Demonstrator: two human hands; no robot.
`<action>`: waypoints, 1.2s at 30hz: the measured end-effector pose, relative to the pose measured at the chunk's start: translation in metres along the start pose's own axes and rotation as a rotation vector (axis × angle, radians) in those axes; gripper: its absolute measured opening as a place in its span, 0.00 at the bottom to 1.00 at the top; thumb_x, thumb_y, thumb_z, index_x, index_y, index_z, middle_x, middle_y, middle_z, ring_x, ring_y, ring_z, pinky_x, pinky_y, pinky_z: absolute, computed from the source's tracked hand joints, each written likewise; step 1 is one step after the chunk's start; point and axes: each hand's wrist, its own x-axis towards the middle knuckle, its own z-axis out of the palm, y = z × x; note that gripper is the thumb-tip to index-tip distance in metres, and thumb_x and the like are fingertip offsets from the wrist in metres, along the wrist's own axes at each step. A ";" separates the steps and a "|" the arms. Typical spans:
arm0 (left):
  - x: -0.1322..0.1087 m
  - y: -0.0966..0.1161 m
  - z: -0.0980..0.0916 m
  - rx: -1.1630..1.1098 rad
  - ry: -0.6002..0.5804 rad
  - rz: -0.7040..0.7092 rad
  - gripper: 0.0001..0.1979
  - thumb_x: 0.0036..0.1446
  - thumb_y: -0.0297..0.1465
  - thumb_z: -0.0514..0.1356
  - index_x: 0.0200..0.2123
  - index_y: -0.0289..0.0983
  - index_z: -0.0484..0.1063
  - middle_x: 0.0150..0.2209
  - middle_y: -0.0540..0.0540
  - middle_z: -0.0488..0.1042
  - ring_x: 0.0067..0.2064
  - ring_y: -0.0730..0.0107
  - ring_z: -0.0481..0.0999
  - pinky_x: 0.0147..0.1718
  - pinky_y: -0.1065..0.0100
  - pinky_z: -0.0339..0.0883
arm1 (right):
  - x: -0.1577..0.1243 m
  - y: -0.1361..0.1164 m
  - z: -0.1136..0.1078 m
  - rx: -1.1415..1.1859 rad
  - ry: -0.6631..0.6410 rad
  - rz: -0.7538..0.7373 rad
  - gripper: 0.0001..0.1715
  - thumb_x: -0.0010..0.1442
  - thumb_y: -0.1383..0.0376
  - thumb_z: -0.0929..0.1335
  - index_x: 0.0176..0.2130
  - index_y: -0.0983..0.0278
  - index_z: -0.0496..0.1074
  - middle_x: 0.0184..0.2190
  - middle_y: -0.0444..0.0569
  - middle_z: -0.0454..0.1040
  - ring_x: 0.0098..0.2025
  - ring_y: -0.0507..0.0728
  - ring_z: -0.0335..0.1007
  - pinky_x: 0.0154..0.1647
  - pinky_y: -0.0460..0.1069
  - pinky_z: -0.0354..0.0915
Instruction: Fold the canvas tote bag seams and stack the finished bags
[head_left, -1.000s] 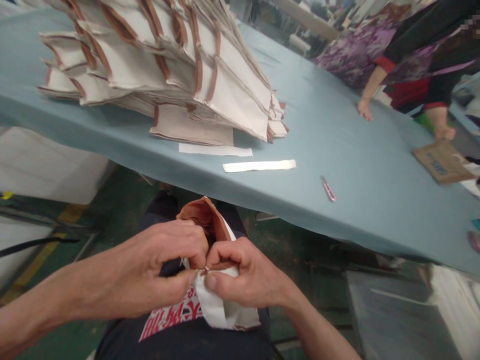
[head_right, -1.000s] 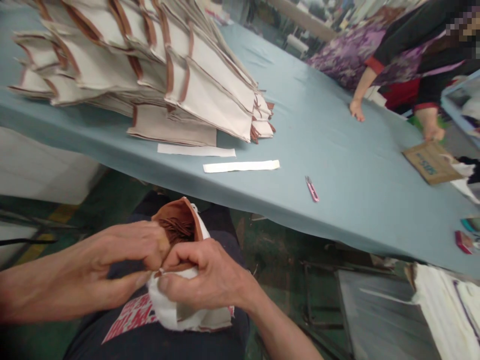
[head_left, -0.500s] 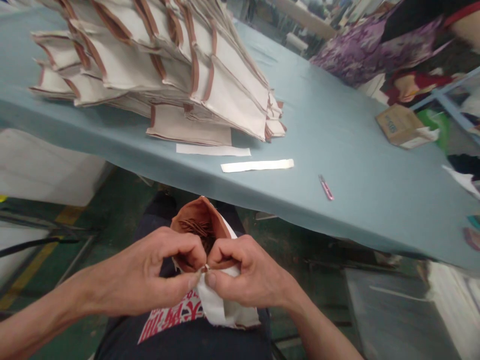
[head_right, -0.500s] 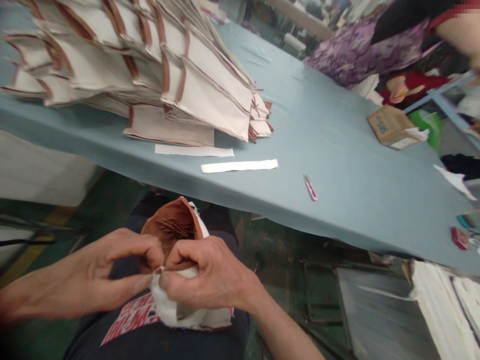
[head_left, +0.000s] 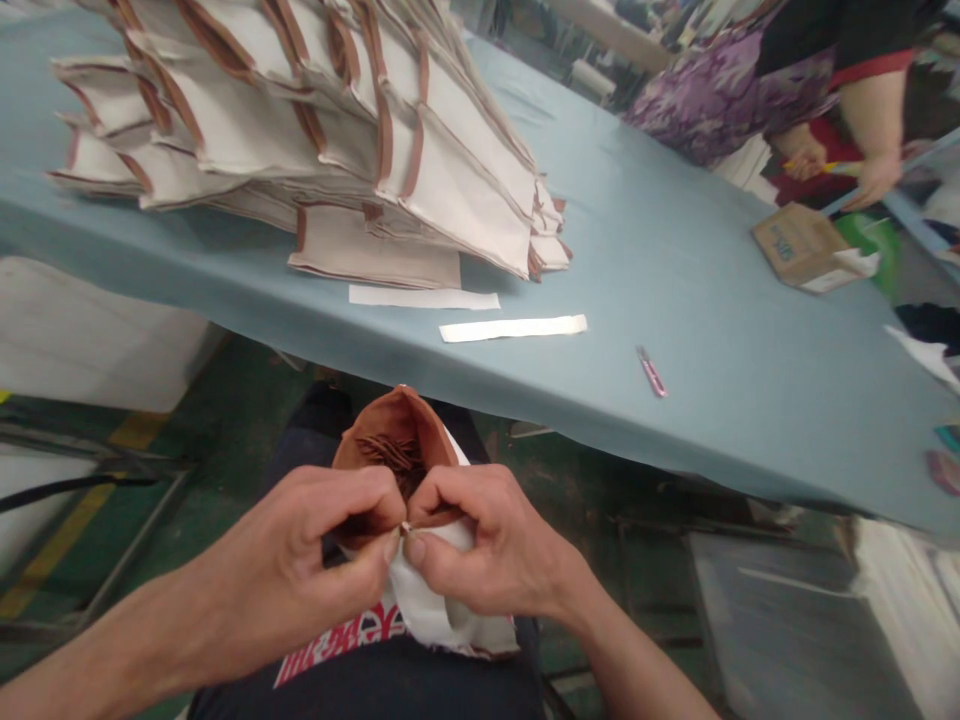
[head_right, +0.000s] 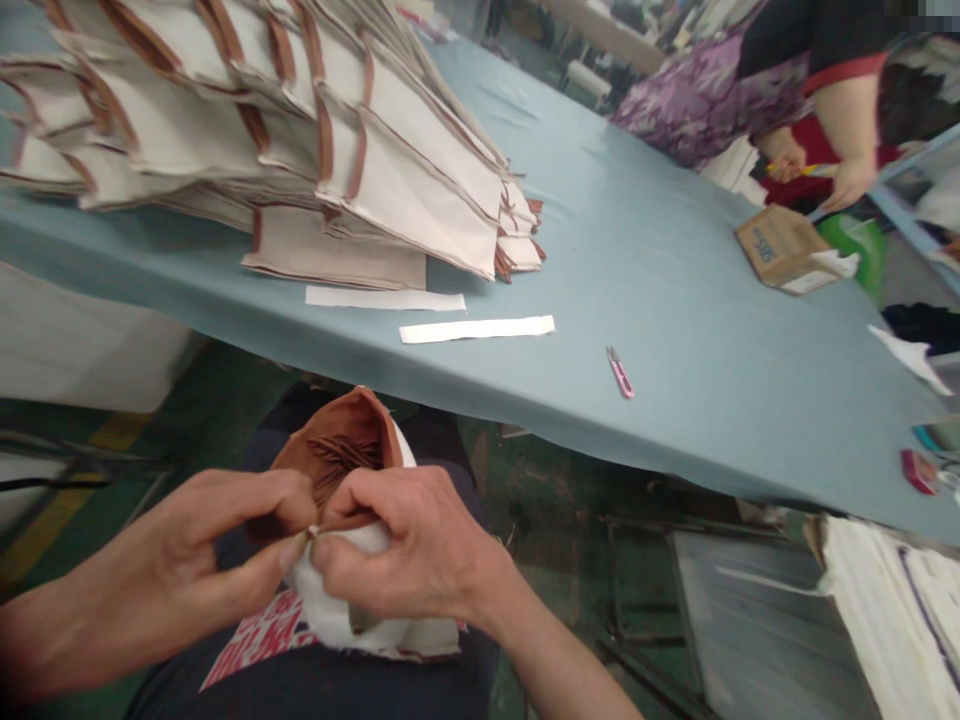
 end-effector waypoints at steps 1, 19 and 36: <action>-0.002 -0.001 0.002 -0.008 0.016 0.004 0.13 0.68 0.27 0.56 0.28 0.41 0.67 0.24 0.60 0.66 0.24 0.78 0.66 0.24 0.75 0.58 | 0.000 0.000 0.001 -0.036 0.035 -0.049 0.05 0.58 0.67 0.72 0.32 0.60 0.72 0.26 0.36 0.71 0.27 0.49 0.64 0.33 0.45 0.60; -0.009 0.006 0.016 -0.051 0.234 -0.017 0.13 0.69 0.28 0.56 0.30 0.43 0.72 0.24 0.59 0.71 0.22 0.77 0.69 0.22 0.75 0.60 | 0.000 -0.003 0.002 -0.049 -0.023 0.021 0.08 0.65 0.63 0.72 0.35 0.57 0.69 0.26 0.37 0.68 0.25 0.52 0.58 0.29 0.49 0.56; -0.002 0.005 0.011 0.061 0.272 -0.040 0.10 0.66 0.29 0.59 0.31 0.42 0.74 0.23 0.58 0.73 0.22 0.75 0.71 0.22 0.74 0.61 | 0.011 -0.011 0.006 -0.116 0.086 0.015 0.05 0.56 0.64 0.68 0.32 0.57 0.65 0.26 0.39 0.69 0.26 0.52 0.60 0.33 0.48 0.58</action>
